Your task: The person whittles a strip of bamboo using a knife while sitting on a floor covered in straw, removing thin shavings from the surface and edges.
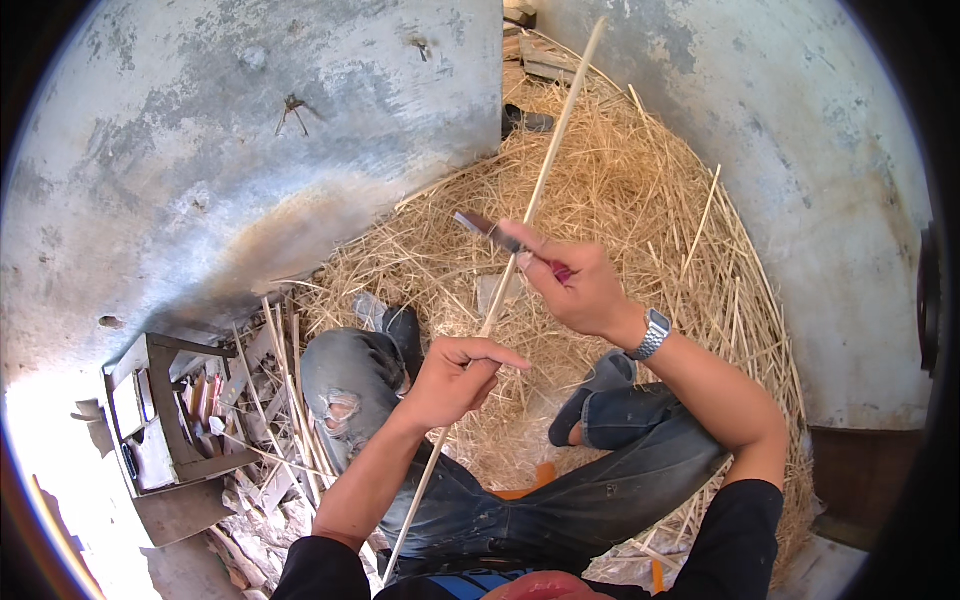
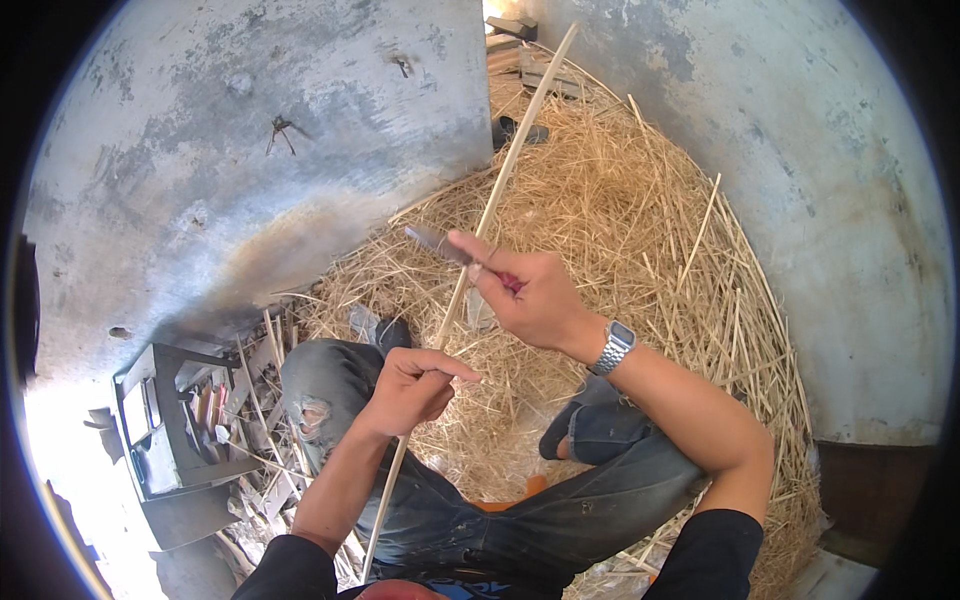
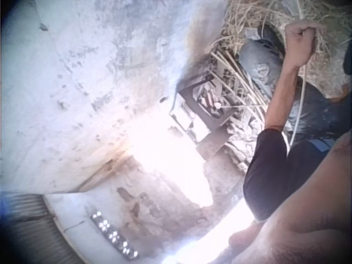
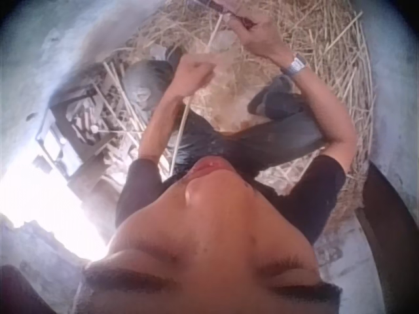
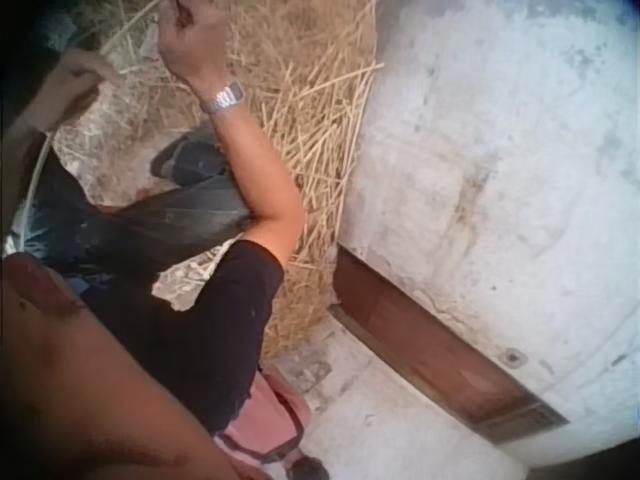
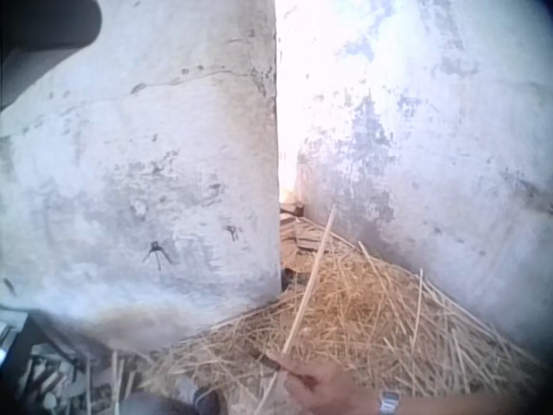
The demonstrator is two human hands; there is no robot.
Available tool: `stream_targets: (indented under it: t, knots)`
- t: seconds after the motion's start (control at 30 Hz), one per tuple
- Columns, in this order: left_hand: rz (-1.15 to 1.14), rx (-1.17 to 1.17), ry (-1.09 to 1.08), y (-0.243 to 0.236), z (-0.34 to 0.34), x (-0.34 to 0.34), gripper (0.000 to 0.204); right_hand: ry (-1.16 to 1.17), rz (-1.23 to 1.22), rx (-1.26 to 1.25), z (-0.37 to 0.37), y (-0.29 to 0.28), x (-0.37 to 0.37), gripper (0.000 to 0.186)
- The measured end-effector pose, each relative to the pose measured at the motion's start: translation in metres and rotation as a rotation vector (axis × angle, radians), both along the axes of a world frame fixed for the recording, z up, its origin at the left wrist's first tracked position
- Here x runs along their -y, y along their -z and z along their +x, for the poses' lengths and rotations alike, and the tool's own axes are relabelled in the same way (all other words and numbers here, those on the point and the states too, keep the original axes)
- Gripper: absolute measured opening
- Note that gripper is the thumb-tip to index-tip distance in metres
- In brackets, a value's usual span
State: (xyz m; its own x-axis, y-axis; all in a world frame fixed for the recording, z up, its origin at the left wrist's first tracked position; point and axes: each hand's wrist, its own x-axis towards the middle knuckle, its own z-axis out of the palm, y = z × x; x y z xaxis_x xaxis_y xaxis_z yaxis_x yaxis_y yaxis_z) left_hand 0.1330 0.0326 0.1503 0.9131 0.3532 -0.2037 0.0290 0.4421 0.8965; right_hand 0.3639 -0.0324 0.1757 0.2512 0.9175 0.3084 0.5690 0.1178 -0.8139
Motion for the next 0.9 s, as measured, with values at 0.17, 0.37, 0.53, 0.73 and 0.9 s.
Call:
stream_targets:
  t: [0.17,0.37,0.53,0.73,0.9]
  knots:
    - [0.192,-0.01,0.103,-0.011,-0.003,0.003,0.043,0.196,-0.047,-0.038,0.016,-0.015,-0.001,0.046]
    - [-0.052,0.023,-0.155,-0.015,0.003,0.009,0.056,0.184,-0.016,-0.241,0.026,-0.014,0.002,0.047]
    - [-0.153,0.035,-0.027,0.001,0.001,0.005,0.053,0.283,0.017,0.047,0.034,-0.028,0.007,0.042]
    - [-0.34,0.086,-0.018,-0.004,0.003,0.008,0.05,0.317,0.282,0.336,0.06,-0.024,0.008,0.044]
    - [-0.348,0.092,-0.044,0.0,0.0,0.006,0.05,0.14,0.262,0.255,0.04,0.004,0.01,0.048]
